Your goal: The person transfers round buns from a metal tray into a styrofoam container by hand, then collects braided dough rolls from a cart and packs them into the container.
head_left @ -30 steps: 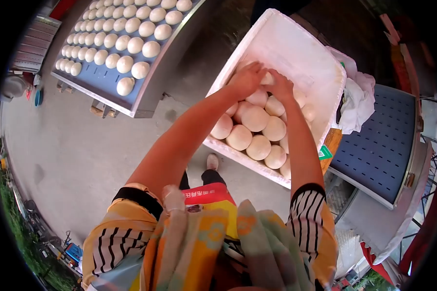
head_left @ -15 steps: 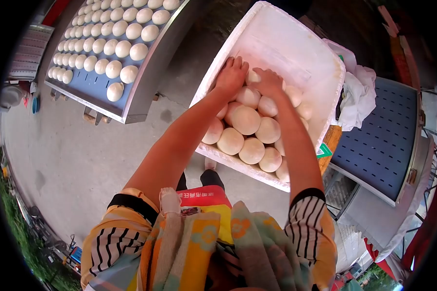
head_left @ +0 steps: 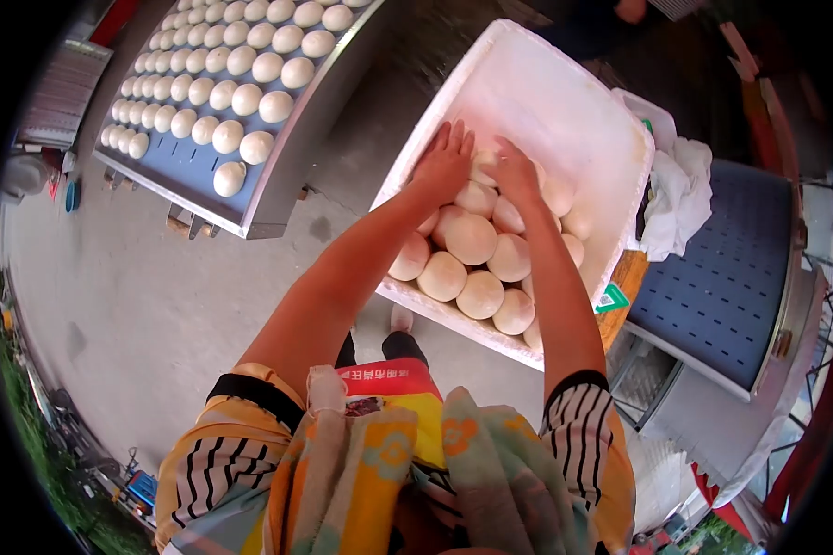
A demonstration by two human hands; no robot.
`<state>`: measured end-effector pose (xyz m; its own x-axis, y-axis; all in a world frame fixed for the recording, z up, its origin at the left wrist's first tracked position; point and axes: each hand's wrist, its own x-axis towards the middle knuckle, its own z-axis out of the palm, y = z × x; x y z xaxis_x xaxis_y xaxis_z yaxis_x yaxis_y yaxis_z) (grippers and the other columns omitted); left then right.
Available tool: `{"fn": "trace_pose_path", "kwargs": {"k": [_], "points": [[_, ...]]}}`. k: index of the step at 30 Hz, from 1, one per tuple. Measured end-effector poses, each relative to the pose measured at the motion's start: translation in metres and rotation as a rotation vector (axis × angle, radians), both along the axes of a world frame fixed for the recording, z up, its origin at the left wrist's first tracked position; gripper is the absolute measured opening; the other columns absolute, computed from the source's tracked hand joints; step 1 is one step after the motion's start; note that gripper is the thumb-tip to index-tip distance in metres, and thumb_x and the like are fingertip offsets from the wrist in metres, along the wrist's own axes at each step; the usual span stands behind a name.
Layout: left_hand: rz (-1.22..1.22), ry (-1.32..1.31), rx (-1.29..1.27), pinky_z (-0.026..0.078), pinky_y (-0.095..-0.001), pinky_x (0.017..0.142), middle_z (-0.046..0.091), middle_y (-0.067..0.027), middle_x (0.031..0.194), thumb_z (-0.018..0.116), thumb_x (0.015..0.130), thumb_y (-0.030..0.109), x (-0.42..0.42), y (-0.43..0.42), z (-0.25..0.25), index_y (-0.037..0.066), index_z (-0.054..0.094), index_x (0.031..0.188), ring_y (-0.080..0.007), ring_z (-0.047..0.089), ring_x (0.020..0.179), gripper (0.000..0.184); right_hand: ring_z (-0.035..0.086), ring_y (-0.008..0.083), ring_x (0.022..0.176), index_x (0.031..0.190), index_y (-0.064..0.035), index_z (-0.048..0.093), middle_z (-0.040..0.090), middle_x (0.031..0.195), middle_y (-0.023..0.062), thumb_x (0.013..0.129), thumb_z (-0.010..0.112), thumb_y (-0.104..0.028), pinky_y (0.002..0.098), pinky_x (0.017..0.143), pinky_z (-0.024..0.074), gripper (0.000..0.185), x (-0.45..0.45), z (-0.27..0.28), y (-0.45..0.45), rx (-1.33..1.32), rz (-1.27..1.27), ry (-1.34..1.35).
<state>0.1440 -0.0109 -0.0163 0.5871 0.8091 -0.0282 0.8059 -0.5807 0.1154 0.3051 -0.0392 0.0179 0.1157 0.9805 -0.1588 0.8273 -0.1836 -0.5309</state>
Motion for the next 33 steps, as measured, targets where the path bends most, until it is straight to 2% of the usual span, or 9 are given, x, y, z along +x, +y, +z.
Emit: {"fn": "trace_pose_path", "kwargs": {"k": [2, 6, 10, 14, 16, 18, 22, 26, 33], "points": [[-0.015, -0.05, -0.036, 0.024, -0.0485, 0.119, 0.022, -0.0215, 0.16, 0.051, 0.091, 0.016, -0.004, -0.003, 0.011, 0.007, 0.028, 0.153, -0.0407, 0.023, 0.147, 0.067, 0.052, 0.0322, 0.125, 0.135, -0.0136, 0.057, 0.06, 0.132, 0.0155, 0.078, 0.078, -0.037, 0.0428, 0.103, 0.0438, 0.066, 0.011, 0.011, -0.007, 0.013, -0.047, 0.137], [-0.127, -0.298, 0.1, 0.024, -0.0525, 0.117, 0.032, -0.0218, 0.155, 0.055, 0.087, 0.013, -0.031, -0.029, 0.024, 0.011, 0.04, 0.148, -0.0429, 0.026, 0.144, 0.063, 0.049, 0.0321, 0.131, 0.14, -0.0095, 0.052, 0.056, 0.138, 0.0166, 0.079, 0.073, -0.051, 0.0461, 0.109, 0.0371, 0.077, 0.025, 0.002, -0.004, 0.11, -0.011, -0.248], [-0.209, -0.65, -0.06, 0.031, -0.0518, 0.114, 0.032, -0.021, 0.155, 0.071, 0.078, 0.009, -0.13, -0.086, 0.099, 0.012, 0.04, 0.148, -0.0412, 0.034, 0.141, 0.077, 0.051, 0.032, 0.129, 0.139, 0.0038, 0.048, 0.053, 0.14, 0.0227, 0.087, 0.067, -0.047, 0.0409, 0.108, 0.0383, 0.075, 0.051, -0.015, -0.004, -0.318, 0.051, -0.045], [0.209, -0.513, -0.224, 0.034, -0.049, 0.113, 0.035, -0.0208, 0.153, 0.072, 0.081, 0.011, -0.301, -0.173, 0.127, 0.013, 0.035, 0.151, -0.0411, 0.036, 0.14, 0.079, 0.049, 0.032, 0.132, 0.142, 0.0045, 0.044, 0.052, 0.142, 0.0232, 0.09, 0.069, -0.037, 0.0395, 0.112, 0.0359, 0.072, 0.083, -0.064, 0.051, -0.103, 0.137, 0.046], [0.466, -0.542, -0.358, 0.035, -0.0477, 0.113, 0.037, -0.0211, 0.151, 0.072, 0.084, 0.013, -0.373, -0.224, 0.114, 0.013, 0.033, 0.151, -0.04, 0.037, 0.138, 0.077, 0.047, 0.0334, 0.134, 0.143, 0.0048, 0.044, 0.051, 0.142, 0.0234, 0.093, 0.066, -0.031, 0.0403, 0.113, 0.0349, 0.066, 0.096, -0.015, 0.057, -0.105, 0.1, -0.055], [0.679, -0.506, -0.216, 0.037, -0.0457, 0.111, 0.041, -0.0218, 0.149, 0.072, 0.085, 0.01, -0.471, -0.294, 0.073, 0.008, 0.036, 0.149, -0.0392, 0.042, 0.135, 0.073, 0.047, 0.0336, 0.134, 0.142, 0.0024, 0.046, 0.052, 0.141, 0.023, 0.094, 0.065, -0.031, 0.0398, 0.113, 0.0354, 0.061, 0.108, -0.059, 0.101, 0.027, 0.177, -0.12], [1.128, -0.382, -0.263, 0.04, -0.0443, 0.109, 0.048, -0.0228, 0.142, 0.072, 0.083, 0.006, -0.617, -0.426, 0.029, 0.004, 0.04, 0.146, -0.0408, 0.046, 0.131, 0.071, 0.05, 0.0389, 0.13, 0.139, -0.0039, 0.052, 0.056, 0.135, 0.0263, 0.097, 0.055, -0.041, 0.041, 0.109, 0.0389, 0.056, 0.002, 0.014, 0.103, -0.045, 0.053, -0.265], [1.235, -0.284, -0.477, 0.041, -0.0448, 0.108, 0.05, -0.0248, 0.139, 0.072, 0.082, 0.009, -0.655, -0.475, 0.003, 0.003, 0.038, 0.146, -0.0413, 0.048, 0.129, 0.072, 0.051, 0.0392, 0.128, 0.138, -0.0053, 0.053, 0.057, 0.133, 0.0269, 0.098, 0.05, -0.039, 0.0421, 0.108, 0.0403, 0.052, -0.012, -0.006, 0.098, -0.075, 0.004, -0.263], [1.194, -0.491, -0.611, 0.049, -0.0444, 0.099, 0.05, -0.0235, 0.14, 0.072, 0.085, 0.012, -0.574, -0.386, -0.014, 0.007, 0.038, 0.148, -0.0392, 0.057, 0.12, 0.072, 0.057, 0.0297, 0.122, 0.136, -0.0151, 0.055, 0.061, 0.134, 0.0089, 0.099, 0.049, -0.037, 0.0451, 0.107, 0.0397, 0.043, -0.042, -0.035, 0.046, -0.163, 0.163, -0.241]]}}
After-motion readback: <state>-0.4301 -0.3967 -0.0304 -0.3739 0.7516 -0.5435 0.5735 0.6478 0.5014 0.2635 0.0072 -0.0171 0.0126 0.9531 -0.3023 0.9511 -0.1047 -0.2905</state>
